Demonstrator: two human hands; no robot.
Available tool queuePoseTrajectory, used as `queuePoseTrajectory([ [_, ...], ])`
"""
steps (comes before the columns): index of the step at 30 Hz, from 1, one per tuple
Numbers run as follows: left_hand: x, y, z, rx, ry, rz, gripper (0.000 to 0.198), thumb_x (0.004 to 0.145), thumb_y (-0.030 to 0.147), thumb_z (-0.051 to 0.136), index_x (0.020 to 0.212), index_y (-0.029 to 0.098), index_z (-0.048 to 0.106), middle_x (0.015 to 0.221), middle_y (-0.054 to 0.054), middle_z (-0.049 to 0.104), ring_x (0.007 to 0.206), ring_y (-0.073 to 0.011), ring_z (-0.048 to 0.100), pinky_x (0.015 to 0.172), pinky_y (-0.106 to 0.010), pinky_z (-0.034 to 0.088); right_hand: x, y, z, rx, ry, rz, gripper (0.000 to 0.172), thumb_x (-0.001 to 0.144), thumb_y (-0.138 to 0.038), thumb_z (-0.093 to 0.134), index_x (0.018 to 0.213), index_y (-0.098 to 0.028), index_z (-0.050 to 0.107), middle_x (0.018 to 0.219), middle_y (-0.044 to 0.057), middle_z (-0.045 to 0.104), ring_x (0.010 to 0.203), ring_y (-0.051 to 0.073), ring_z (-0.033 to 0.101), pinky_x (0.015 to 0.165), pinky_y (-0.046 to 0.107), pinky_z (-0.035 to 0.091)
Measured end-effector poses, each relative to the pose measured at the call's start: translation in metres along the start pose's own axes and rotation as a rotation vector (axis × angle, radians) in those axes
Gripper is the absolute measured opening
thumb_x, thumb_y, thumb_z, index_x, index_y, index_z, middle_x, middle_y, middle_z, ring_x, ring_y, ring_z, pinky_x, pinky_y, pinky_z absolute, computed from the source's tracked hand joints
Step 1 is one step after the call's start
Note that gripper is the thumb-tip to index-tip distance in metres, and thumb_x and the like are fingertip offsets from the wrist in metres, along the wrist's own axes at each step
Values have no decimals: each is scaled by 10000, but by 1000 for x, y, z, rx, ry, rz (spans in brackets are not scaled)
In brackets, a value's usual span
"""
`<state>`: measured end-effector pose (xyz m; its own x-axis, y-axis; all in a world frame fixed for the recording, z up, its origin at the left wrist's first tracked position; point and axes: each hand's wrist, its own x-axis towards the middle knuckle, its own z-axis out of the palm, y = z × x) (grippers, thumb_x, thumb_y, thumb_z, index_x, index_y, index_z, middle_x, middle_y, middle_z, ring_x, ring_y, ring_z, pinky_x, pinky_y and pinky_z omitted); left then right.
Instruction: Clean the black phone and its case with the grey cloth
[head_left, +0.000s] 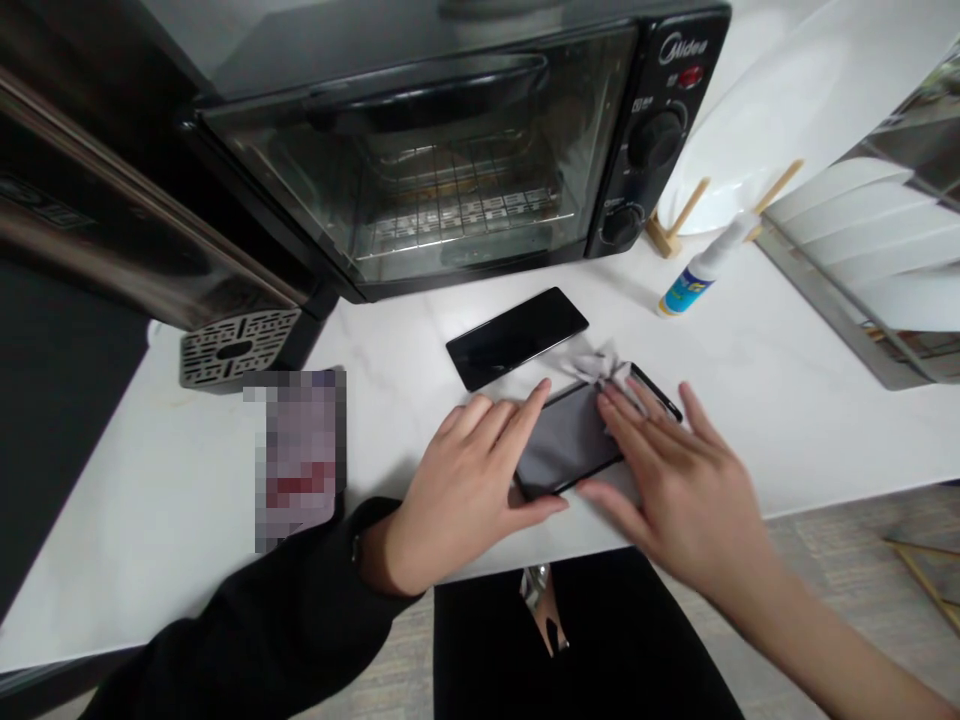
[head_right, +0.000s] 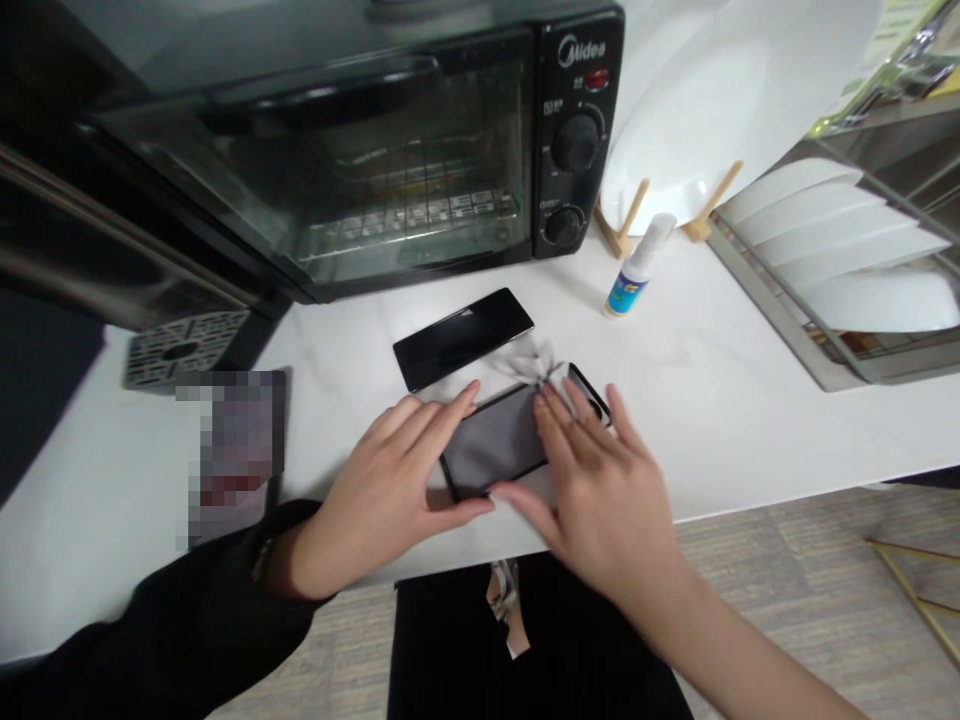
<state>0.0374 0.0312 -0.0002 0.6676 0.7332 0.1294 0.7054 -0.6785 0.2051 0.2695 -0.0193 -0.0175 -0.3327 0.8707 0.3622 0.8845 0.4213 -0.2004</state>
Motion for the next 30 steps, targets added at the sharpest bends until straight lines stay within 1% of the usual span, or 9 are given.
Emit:
queuePoseTrajectory([
  [2, 0, 0, 0, -9, -1, -1, 1121, 840, 677, 774, 1664, 122, 256, 1282, -128, 663, 1141, -329, 581, 1020, -464, 480, -1, -7, -1, 142, -63, -138, 697, 1032, -656, 500, 1426, -92, 619, 1481, 151, 671, 1447, 346, 585, 1245, 591, 434],
  [4, 0, -1, 0, -11, 9, -6, 1114, 849, 710, 741, 1661, 116, 263, 1250, -127, 670, 1129, -327, 585, 1004, -462, 485, -2, -11, -6, 252, -78, -199, 563, 1046, -588, 532, 1388, -156, 646, 1435, 76, 718, 1388, 277, 647, 1203, 514, 505],
  [7, 0, -1, 0, 4, 16, -4, 1173, 813, 783, 714, 1664, 118, 256, 1259, -134, 673, 1134, -334, 588, 1011, -477, 483, -3, 1, -17, 206, 85, -87, 308, 1044, -339, 611, 1310, -202, 685, 1340, 40, 776, 1291, 224, 716, 1190, 447, 520],
  [9, 0, 0, 1, 11, 7, -6, 1210, 786, 797, 725, 1668, 124, 239, 1267, -132, 675, 1132, -336, 591, 1013, -482, 482, -3, 15, -21, 153, 162, -36, 270, 1023, -235, 624, 1280, -201, 699, 1361, 56, 765, 1317, 231, 700, 1204, 443, 505],
  [14, 0, 0, 0, 5, -7, -24, 1232, 768, 785, 754, 1668, 128, 228, 1283, -123, 680, 1142, -335, 594, 1029, -477, 475, -5, 43, -14, 62, 82, -39, 447, 1046, -316, 593, 1462, -152, 595, 1512, 114, 658, 1363, 278, 667, 1168, 473, 536],
  [17, 1, 0, 0, 1, -11, -26, 1243, 759, 783, 764, 1671, 133, 224, 1290, -118, 678, 1148, -335, 593, 1033, -476, 474, -6, 47, -6, -13, 31, -52, 529, 1059, -376, 570, 1527, -131, 538, 1550, 131, 619, 1431, 309, 606, 1205, 536, 493],
  [20, 2, 0, 1, -11, -1, -11, 1252, 755, 792, 759, 1669, 122, 228, 1277, -121, 677, 1132, -330, 594, 1035, -475, 478, -5, 27, -1, -17, -42, -95, 677, 1042, -522, 566, 1548, -77, 504, 1586, 177, 566, 1514, 362, 503, 1272, 642, 368],
  [25, 2, -1, 1, -10, 10, -5, 1170, 820, 716, 771, 1672, 124, 230, 1224, -114, 685, 1105, -317, 598, 995, -453, 490, 2, -16, 4, 267, -184, -293, 798, 991, -706, 538, 1480, -77, 581, 1510, 143, 650, 1462, 298, 575, 1326, 554, 316],
  [30, 0, 1, 0, 27, 23, -1, 1194, 803, 766, 743, 1665, 108, 245, 1267, -134, 676, 1136, -330, 589, 1025, -469, 480, 4, 9, 1, 16, -83, -80, 676, 1050, -582, 524, 1557, -135, 516, 1557, 148, 599, 1468, 352, 563, 1327, 696, 161],
])
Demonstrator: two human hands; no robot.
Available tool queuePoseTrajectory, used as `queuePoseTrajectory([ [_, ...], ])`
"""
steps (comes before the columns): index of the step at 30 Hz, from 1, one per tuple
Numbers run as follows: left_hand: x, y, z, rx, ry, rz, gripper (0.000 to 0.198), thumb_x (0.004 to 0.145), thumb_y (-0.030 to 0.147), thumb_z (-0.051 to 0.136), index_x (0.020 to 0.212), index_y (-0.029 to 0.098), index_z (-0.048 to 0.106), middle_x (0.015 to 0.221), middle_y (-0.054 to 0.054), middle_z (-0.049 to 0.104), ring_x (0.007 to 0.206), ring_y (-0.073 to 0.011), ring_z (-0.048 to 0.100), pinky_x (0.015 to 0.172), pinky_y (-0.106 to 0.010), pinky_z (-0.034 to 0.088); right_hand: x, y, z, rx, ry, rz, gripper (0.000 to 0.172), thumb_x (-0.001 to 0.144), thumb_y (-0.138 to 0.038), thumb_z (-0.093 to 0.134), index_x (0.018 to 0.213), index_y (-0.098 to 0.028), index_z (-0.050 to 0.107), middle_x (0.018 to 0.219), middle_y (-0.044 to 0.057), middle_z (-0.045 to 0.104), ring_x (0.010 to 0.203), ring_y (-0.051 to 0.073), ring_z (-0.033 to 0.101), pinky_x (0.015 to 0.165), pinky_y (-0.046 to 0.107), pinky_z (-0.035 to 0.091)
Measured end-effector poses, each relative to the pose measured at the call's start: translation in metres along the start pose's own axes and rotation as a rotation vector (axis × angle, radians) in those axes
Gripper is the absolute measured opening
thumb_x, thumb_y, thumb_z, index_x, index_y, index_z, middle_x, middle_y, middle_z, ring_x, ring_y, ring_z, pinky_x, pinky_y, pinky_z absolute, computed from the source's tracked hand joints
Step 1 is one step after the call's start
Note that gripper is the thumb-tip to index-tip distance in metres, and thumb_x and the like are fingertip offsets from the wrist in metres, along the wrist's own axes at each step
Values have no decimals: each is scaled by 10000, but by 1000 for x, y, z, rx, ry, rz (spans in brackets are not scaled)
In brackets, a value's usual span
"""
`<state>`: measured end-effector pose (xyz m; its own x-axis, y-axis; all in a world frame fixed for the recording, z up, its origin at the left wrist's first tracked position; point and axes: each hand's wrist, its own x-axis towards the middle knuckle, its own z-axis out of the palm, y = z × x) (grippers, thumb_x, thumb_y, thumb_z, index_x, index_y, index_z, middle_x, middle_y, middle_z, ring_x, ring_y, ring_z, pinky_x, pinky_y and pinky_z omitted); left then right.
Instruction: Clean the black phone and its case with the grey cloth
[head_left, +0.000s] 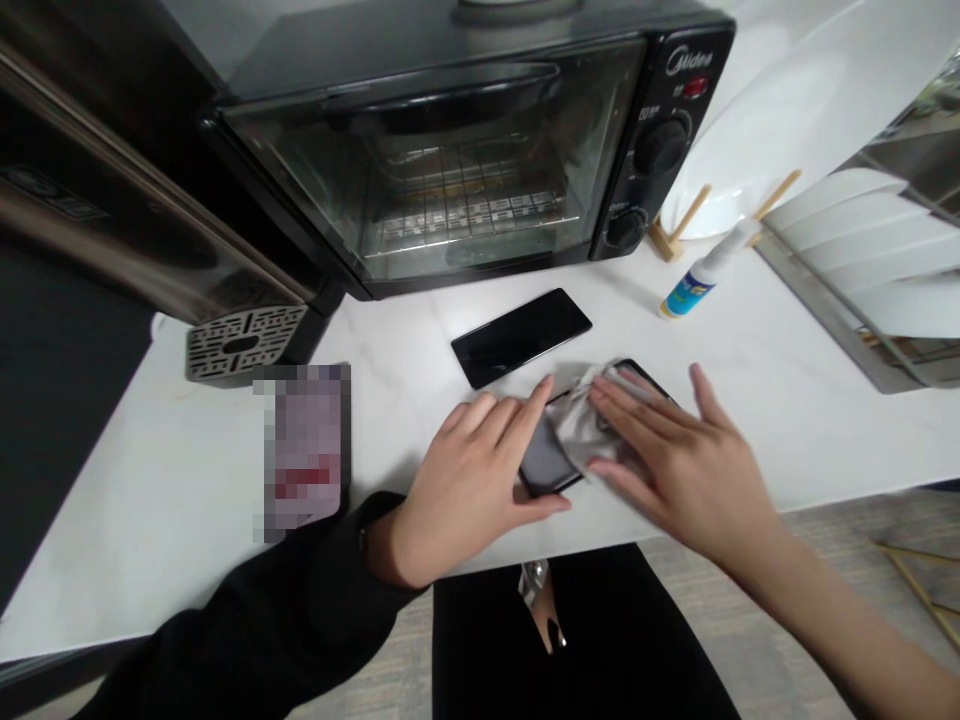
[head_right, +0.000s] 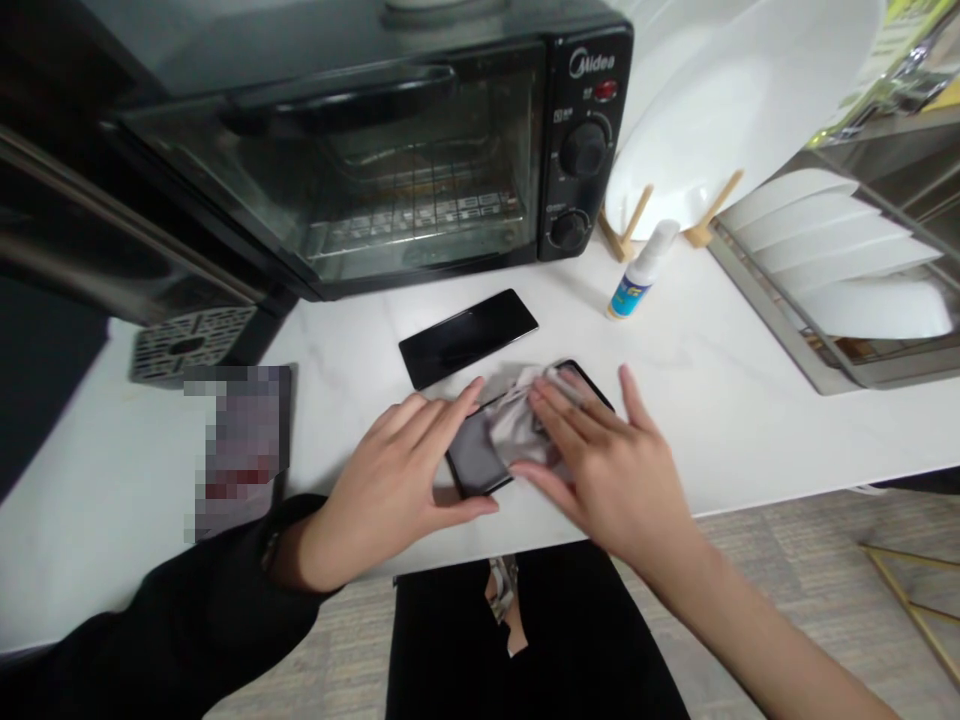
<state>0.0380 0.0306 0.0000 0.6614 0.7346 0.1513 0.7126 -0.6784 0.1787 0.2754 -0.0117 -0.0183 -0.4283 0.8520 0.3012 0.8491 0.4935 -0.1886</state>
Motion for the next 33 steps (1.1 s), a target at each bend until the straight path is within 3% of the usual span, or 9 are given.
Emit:
queuePoseTrajectory([
  [4, -1, 0, 0, -8, -9, -3, 1219, 788, 795, 726, 1673, 121, 229, 1248, -124, 679, 1128, -329, 588, 1012, -471, 487, -6, -14, 1, -1, 1, -48, 837, 1001, -648, 561, 1544, -14, 497, 1577, 232, 551, 1505, 381, 513, 1331, 657, 194],
  [9, -1, 1, 0, -5, -15, 5, 1222, 777, 814, 712, 1664, 112, 248, 1260, -130, 683, 1128, -328, 592, 994, -464, 490, -6, -16, -1, 51, -48, -108, 812, 1010, -724, 472, 1511, -91, 557, 1550, 160, 605, 1469, 330, 564, 1361, 618, 27],
  [12, -1, 1, 0, 3, 4, 20, 1259, 749, 810, 737, 1665, 104, 240, 1306, -141, 675, 1147, -329, 588, 1021, -463, 479, -4, -2, -3, -109, 28, 55, 829, 1019, -680, 500, 1537, -33, 512, 1562, 243, 568, 1497, 413, 512, 1310, 720, 138],
  [16, -1, 0, 1, -26, -4, 15, 1223, 778, 795, 732, 1668, 116, 239, 1275, -127, 684, 1139, -321, 586, 1021, -461, 483, -3, -21, 1, 38, -26, -117, 981, 953, -806, 481, 1505, 3, 536, 1510, 246, 620, 1453, 375, 574, 1295, 616, 316],
  [19, 0, -1, 1, -22, -13, 4, 1206, 790, 806, 708, 1669, 122, 246, 1261, -124, 686, 1125, -322, 586, 1007, -471, 492, -2, -25, 2, 123, -44, -191, 920, 966, -812, 439, 1461, -53, 598, 1465, 193, 673, 1409, 330, 624, 1327, 581, 270],
  [24, 0, -1, 1, -35, -14, 9, 1210, 776, 793, 724, 1669, 125, 254, 1314, -125, 662, 1165, -328, 569, 1062, -481, 478, 0, -6, -1, -159, 72, 83, 833, 1021, -694, 476, 1499, -15, 549, 1499, 295, 605, 1476, 420, 539, 1295, 708, 216],
  [27, 0, -1, 1, -54, -30, 7, 1194, 785, 769, 743, 1673, 142, 251, 1281, -115, 661, 1141, -322, 567, 1053, -480, 486, -2, -23, 2, -44, 19, -83, 1000, 959, -823, 423, 1459, 29, 573, 1473, 300, 624, 1455, 388, 571, 1297, 617, 306],
  [30, 0, -2, 2, -56, -34, 4, 1201, 783, 770, 741, 1676, 140, 243, 1275, -118, 659, 1137, -325, 564, 1043, -484, 491, -2, -25, 2, 75, -28, -214, 923, 977, -815, 391, 1431, -44, 620, 1469, 192, 667, 1414, 329, 620, 1337, 573, 247],
  [33, 0, -3, 2, -48, -19, -3, 1198, 784, 802, 701, 1674, 137, 253, 1316, -132, 649, 1168, -337, 558, 1057, -494, 484, -2, -8, -2, -82, 28, -9, 752, 1050, -667, 436, 1469, -62, 590, 1508, 198, 634, 1448, 377, 579, 1320, 683, 172],
])
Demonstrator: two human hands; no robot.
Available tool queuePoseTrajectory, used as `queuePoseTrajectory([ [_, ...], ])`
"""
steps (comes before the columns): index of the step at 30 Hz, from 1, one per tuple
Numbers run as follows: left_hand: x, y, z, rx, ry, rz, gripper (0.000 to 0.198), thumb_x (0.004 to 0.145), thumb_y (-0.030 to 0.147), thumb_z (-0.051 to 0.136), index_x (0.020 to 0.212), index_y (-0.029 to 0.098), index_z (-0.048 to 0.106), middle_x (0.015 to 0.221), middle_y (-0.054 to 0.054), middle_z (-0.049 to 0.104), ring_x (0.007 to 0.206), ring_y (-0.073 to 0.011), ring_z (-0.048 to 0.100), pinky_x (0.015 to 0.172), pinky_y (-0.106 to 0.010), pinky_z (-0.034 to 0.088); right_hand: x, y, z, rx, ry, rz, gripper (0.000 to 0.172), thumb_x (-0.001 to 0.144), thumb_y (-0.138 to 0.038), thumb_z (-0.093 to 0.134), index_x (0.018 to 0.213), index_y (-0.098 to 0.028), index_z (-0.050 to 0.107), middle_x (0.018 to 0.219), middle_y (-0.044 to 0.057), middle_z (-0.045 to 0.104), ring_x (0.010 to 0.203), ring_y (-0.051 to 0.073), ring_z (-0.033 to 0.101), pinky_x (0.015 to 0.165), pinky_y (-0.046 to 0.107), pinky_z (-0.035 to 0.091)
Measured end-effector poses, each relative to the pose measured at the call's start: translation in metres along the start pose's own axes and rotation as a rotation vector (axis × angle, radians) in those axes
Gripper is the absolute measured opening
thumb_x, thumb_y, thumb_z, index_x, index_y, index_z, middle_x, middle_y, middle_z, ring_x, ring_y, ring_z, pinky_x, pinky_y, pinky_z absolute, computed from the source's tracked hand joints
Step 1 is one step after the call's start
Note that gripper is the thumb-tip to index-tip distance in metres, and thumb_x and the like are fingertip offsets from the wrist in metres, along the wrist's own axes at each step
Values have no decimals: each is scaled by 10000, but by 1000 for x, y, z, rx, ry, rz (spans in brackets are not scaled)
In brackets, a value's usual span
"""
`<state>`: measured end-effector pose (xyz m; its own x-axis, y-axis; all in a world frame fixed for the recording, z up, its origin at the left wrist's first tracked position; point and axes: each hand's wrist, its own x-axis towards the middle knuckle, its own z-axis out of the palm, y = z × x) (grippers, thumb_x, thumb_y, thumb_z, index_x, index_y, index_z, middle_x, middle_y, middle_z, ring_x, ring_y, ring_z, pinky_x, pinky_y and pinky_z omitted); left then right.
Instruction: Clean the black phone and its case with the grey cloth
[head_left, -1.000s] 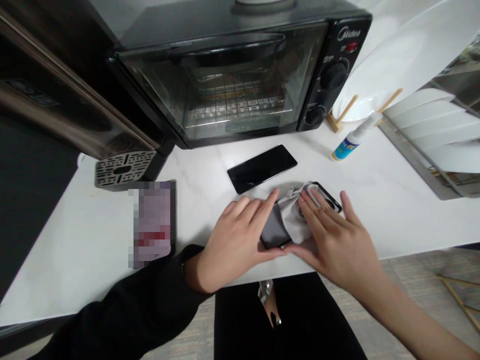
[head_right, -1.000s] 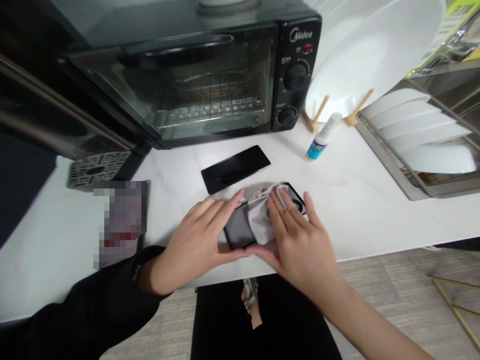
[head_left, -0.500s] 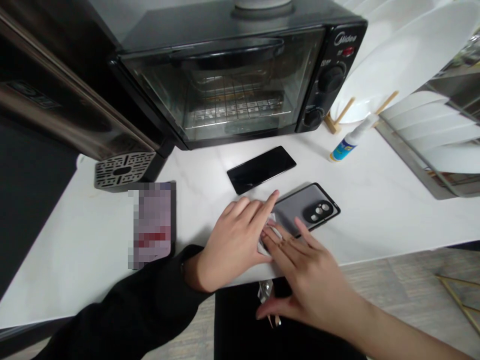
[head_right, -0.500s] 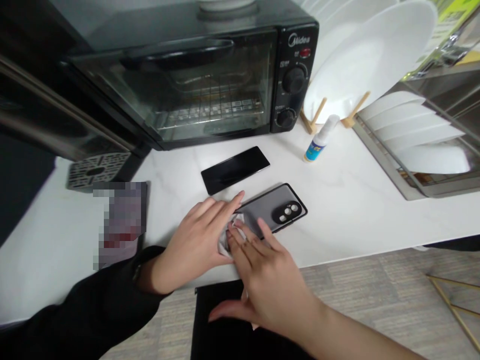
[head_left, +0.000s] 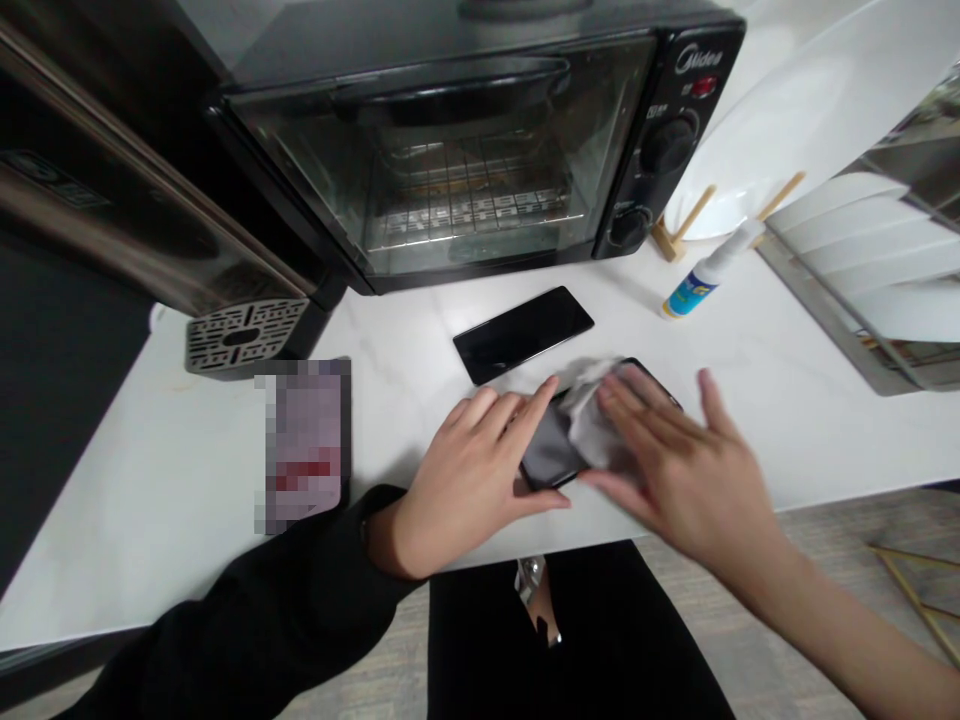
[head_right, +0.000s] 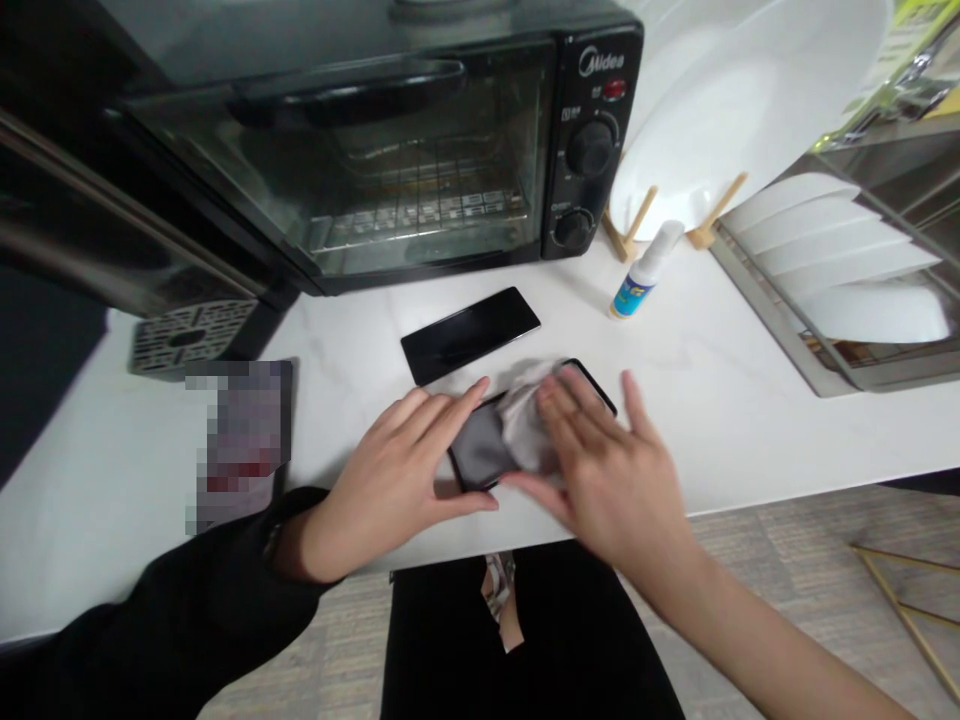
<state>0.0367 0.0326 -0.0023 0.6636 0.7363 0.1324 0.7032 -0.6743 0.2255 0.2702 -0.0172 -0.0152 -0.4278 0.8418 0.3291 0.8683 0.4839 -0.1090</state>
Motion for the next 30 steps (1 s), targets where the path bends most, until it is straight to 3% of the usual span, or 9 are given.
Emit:
queuePoseTrajectory([
  [2, 0, 0, 0, -5, -4, 4, 1176, 799, 784, 705, 1674, 140, 254, 1334, -135, 645, 1177, -337, 559, 1065, -491, 480, -1, 3, -1, -85, 29, 101, 796, 1049, -657, 445, 1476, 6, 561, 1514, 265, 606, 1476, 413, 539, 1298, 703, 207],
  [6, 0, 0, 0, -22, -10, -4, 1135, 820, 722, 750, 1669, 147, 264, 1296, -124, 660, 1157, -327, 574, 1075, -482, 477, -3, -18, 1, 74, -36, -109, 994, 966, -829, 394, 1446, 19, 590, 1521, 246, 607, 1509, 365, 510, 1334, 591, 241],
  [9, 0, 0, 0, -23, -1, -13, 1113, 832, 747, 716, 1665, 153, 278, 1310, -132, 661, 1162, -332, 580, 1070, -490, 480, -4, -14, 2, 74, -31, -71, 803, 1012, -737, 446, 1473, -99, 603, 1512, 149, 644, 1549, 361, 456, 1341, 652, 168],
  [12, 0, 0, 0, -22, -2, -5, 1130, 817, 769, 710, 1665, 159, 278, 1329, -142, 657, 1183, -342, 573, 1064, -498, 483, -3, -4, 2, -50, 49, 114, 734, 1029, -643, 515, 1502, -85, 572, 1538, 187, 610, 1584, 437, 365, 1280, 766, 202],
  [17, 0, -1, -1, -32, -18, -5, 1185, 780, 734, 773, 1678, 176, 239, 1323, -125, 657, 1158, -327, 577, 1065, -484, 482, -1, -12, 1, 158, -59, -170, 848, 973, -761, 504, 1454, -73, 622, 1517, 168, 633, 1561, 382, 430, 1288, 645, 341],
  [22, 0, -2, 0, -29, -4, 12, 1177, 788, 793, 696, 1675, 165, 244, 1341, -130, 652, 1161, -329, 572, 1062, -482, 480, 2, -1, 1, -6, 47, 91, 746, 1021, -673, 503, 1469, -86, 612, 1500, 170, 648, 1576, 442, 376, 1276, 769, 225],
  [25, 1, -2, -1, -43, -18, 5, 1165, 791, 780, 706, 1672, 165, 254, 1305, -120, 661, 1139, -322, 577, 1049, -479, 489, 1, -6, 3, 106, -10, -73, 921, 963, -800, 460, 1449, -33, 613, 1527, 184, 620, 1550, 418, 433, 1282, 680, 322],
  [27, 1, -1, -1, -38, -17, -5, 1167, 786, 777, 713, 1668, 162, 261, 1292, -119, 664, 1130, -323, 581, 1033, -482, 498, 0, -7, 3, 179, -63, -171, 863, 974, -789, 455, 1453, -91, 625, 1528, 119, 632, 1550, 388, 444, 1280, 654, 351],
  [30, 1, -1, -2, -18, -2, 2, 1197, 762, 792, 715, 1667, 151, 263, 1310, -127, 658, 1140, -327, 579, 1039, -482, 497, -2, 2, 2, 50, 8, -2, 666, 1038, -630, 509, 1476, -139, 614, 1519, 89, 644, 1578, 423, 381, 1273, 743, 273],
])
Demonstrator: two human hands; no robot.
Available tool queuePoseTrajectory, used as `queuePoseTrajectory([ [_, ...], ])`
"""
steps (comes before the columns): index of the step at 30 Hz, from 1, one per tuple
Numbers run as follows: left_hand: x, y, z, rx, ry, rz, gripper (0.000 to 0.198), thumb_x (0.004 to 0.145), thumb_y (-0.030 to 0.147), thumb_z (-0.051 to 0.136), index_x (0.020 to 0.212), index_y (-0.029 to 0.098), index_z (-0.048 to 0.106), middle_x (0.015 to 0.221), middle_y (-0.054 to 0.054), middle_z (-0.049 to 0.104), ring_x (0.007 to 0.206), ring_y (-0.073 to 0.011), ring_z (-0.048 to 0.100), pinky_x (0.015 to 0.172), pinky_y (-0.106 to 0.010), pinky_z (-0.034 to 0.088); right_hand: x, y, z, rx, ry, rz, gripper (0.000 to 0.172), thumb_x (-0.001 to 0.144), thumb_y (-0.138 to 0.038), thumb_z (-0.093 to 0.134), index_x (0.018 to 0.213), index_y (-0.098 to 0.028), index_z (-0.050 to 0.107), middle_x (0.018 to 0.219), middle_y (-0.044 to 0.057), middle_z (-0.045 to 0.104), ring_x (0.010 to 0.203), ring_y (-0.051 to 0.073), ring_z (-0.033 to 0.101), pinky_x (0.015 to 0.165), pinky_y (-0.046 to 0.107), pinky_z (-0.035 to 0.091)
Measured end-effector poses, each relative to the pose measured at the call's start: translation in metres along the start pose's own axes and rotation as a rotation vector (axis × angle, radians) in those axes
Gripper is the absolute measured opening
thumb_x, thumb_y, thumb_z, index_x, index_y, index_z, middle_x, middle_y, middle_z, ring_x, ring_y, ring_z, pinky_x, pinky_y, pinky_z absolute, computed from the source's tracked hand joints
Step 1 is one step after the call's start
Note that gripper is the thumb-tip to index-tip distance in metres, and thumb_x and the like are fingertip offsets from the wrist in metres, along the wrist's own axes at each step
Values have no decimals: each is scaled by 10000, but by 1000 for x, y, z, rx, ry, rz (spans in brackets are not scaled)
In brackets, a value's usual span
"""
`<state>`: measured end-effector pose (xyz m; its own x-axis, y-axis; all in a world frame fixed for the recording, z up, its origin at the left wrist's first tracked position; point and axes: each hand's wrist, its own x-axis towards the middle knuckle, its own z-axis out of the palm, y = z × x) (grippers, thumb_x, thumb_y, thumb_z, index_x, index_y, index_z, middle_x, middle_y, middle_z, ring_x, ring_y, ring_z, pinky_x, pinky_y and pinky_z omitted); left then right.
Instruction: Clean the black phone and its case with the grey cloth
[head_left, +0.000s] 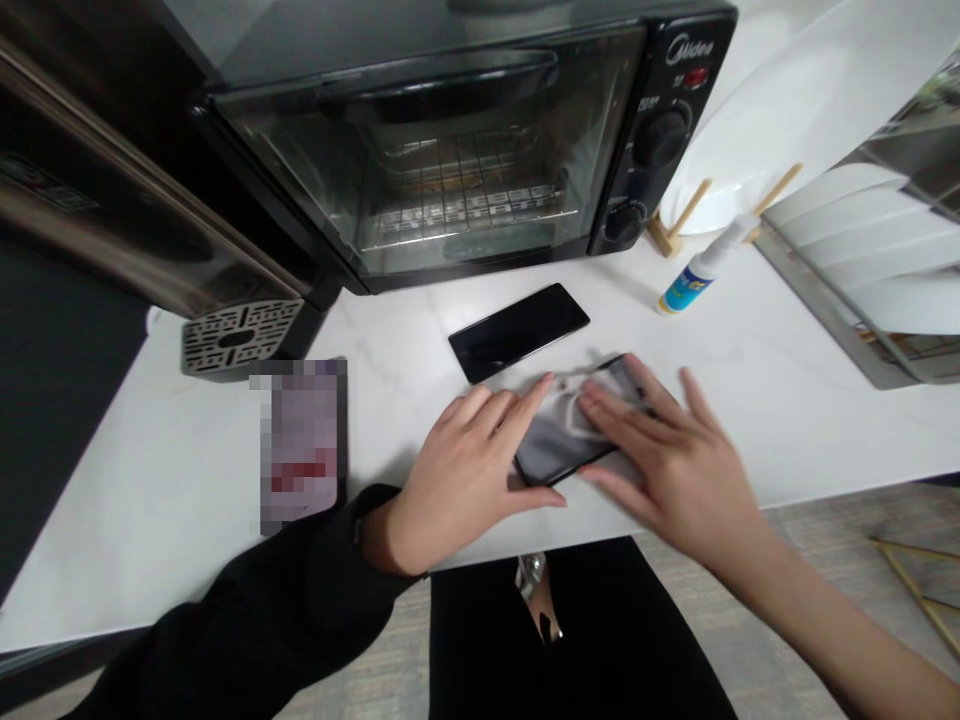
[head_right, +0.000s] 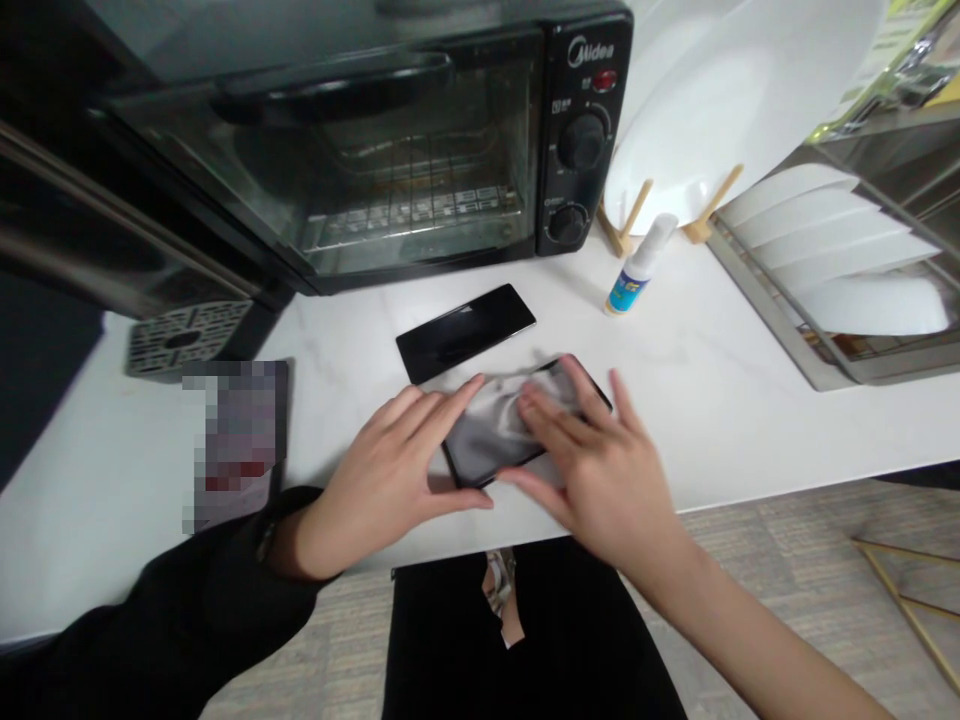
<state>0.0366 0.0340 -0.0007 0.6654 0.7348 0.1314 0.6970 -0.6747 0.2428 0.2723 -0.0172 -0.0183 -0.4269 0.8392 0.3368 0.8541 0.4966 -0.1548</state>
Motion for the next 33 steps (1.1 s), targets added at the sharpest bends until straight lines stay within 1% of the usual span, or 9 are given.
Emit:
queuePoseTrajectory([
  [2, 0, 0, 0, -1, 7, 10, 1203, 758, 799, 709, 1666, 147, 264, 1311, -126, 657, 1140, -322, 579, 1052, -476, 493, -1, 1, 0, -83, 58, 94, 732, 1028, -634, 526, 1481, -63, 594, 1542, 153, 613, 1580, 463, 355, 1259, 767, 262],
  [4, -1, 0, 1, -12, 3, 11, 1197, 765, 803, 699, 1666, 147, 261, 1304, -126, 658, 1137, -319, 583, 1054, -472, 494, -3, -4, 0, -30, 24, 19, 864, 988, -731, 512, 1467, -16, 592, 1565, 172, 587, 1575, 449, 373, 1268, 708, 313],
  [7, -2, -1, 1, -12, -6, 3, 1196, 768, 824, 669, 1666, 149, 261, 1287, -128, 662, 1135, -324, 587, 1040, -480, 503, -6, -9, 0, 95, -60, -126, 820, 982, -764, 484, 1466, -116, 621, 1561, 67, 609, 1573, 382, 405, 1281, 631, 355],
  [12, -1, -2, 2, 9, 1, 14, 1211, 757, 834, 665, 1669, 149, 257, 1298, -135, 661, 1143, -329, 584, 1045, -488, 498, -7, 1, 1, -54, 82, 152, 683, 1024, -638, 532, 1457, -119, 631, 1517, 121, 643, 1589, 465, 336, 1263, 782, 236],
  [17, 0, -2, 1, -4, -7, -1, 1199, 777, 788, 714, 1675, 155, 235, 1306, -136, 664, 1136, -323, 598, 1039, -470, 498, -1, -18, 3, 212, -72, -99, 781, 967, -765, 517, 1437, -156, 652, 1540, 48, 632, 1584, 380, 385, 1278, 639, 369],
  [20, 0, -2, 1, 8, 1, -4, 1205, 761, 811, 694, 1666, 148, 254, 1298, -139, 666, 1145, -332, 596, 1046, -477, 494, 3, -16, 3, 78, -2, 108, 579, 1037, -594, 546, 1450, -201, 646, 1509, 24, 661, 1586, 406, 373, 1270, 720, 310],
  [23, -1, -1, 1, 2, 10, 15, 1213, 759, 818, 688, 1670, 150, 247, 1298, -132, 661, 1151, -328, 590, 1064, -478, 488, 5, -21, 7, -56, 98, 255, 679, 1029, -615, 540, 1454, -93, 628, 1521, 138, 638, 1570, 467, 374, 1260, 781, 238],
  [28, -2, 0, 0, -5, -3, 2, 1109, 840, 716, 721, 1674, 159, 247, 1268, -123, 667, 1130, -316, 591, 1036, -460, 505, 8, -30, 10, 154, -28, -48, 909, 952, -828, 445, 1446, -89, 634, 1535, 109, 628, 1570, 394, 409, 1279, 663, 341],
  [33, -1, 0, 2, 8, 17, 17, 1199, 766, 813, 683, 1669, 151, 255, 1297, -141, 661, 1149, -334, 591, 1047, -494, 505, 9, -5, 6, -61, 97, 284, 706, 1044, -666, 447, 1451, -121, 637, 1489, 136, 664, 1563, 463, 390, 1244, 815, 220],
])
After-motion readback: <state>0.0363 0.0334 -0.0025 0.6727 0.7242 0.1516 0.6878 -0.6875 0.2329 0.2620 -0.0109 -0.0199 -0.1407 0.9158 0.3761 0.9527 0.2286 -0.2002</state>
